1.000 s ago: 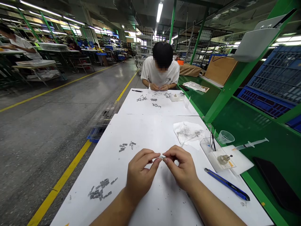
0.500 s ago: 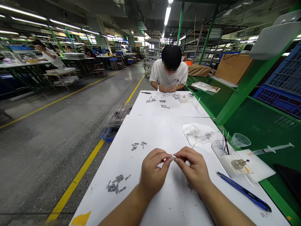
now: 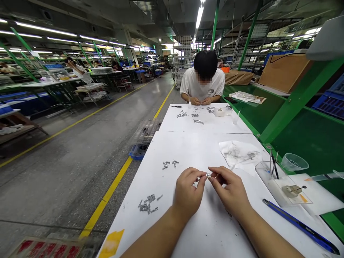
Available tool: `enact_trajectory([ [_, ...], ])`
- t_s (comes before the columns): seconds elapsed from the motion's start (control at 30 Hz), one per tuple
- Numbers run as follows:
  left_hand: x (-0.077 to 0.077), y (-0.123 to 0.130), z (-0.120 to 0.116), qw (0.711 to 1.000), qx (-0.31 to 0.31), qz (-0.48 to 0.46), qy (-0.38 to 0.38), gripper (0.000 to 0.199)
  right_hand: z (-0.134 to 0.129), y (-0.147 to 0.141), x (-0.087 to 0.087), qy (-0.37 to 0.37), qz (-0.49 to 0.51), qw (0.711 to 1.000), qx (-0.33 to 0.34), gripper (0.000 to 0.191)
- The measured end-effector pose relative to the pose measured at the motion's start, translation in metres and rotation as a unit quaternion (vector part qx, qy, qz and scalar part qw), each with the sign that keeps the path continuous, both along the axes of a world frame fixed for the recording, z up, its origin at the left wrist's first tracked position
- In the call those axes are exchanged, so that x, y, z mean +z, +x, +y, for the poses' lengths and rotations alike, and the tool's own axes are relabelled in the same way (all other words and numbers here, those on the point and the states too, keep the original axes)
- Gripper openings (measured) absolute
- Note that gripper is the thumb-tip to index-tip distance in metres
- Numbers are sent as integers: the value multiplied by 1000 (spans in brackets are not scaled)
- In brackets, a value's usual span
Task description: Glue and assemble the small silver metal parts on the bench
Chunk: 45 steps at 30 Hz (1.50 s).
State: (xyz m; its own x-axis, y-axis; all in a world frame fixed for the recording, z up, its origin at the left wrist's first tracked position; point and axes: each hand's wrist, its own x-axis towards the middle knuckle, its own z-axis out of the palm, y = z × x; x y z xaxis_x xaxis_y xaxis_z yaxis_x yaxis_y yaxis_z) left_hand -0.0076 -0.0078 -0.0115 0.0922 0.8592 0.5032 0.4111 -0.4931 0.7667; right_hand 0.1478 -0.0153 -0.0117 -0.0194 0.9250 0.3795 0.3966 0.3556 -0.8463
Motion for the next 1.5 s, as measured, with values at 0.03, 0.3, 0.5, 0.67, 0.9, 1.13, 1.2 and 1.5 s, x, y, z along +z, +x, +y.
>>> enact_trajectory([
  [0.03,2,1,-1,1000,8,-3,-6,13,-1,-1,-1,-4,2,1000,-5,23],
  [0.3,40,-59,10,981,127,39,-144,26,-10,-14,5,-46,-26,997,52,19],
  [0.5,29,-120,22,922,153,285,-213,21,-22,-24,13,-49,-123,974,186,19],
  [0.67,12,-110,32,909,147,364,-142,20,-25,-27,11,-36,-187,955,226,18],
  [0.9,10,-98,54,893,140,418,-92,28,-20,-24,8,-49,-190,958,208,18],
  [1.13,9,-103,56,871,168,442,-134,50,-23,-26,8,-36,-215,949,230,18],
  [1.2,7,-103,60,871,164,442,-139,52,-23,-26,8,-35,-216,947,233,18],
  [1.5,9,-117,65,886,101,433,-131,51,-22,-23,9,-50,-218,947,229,19],
])
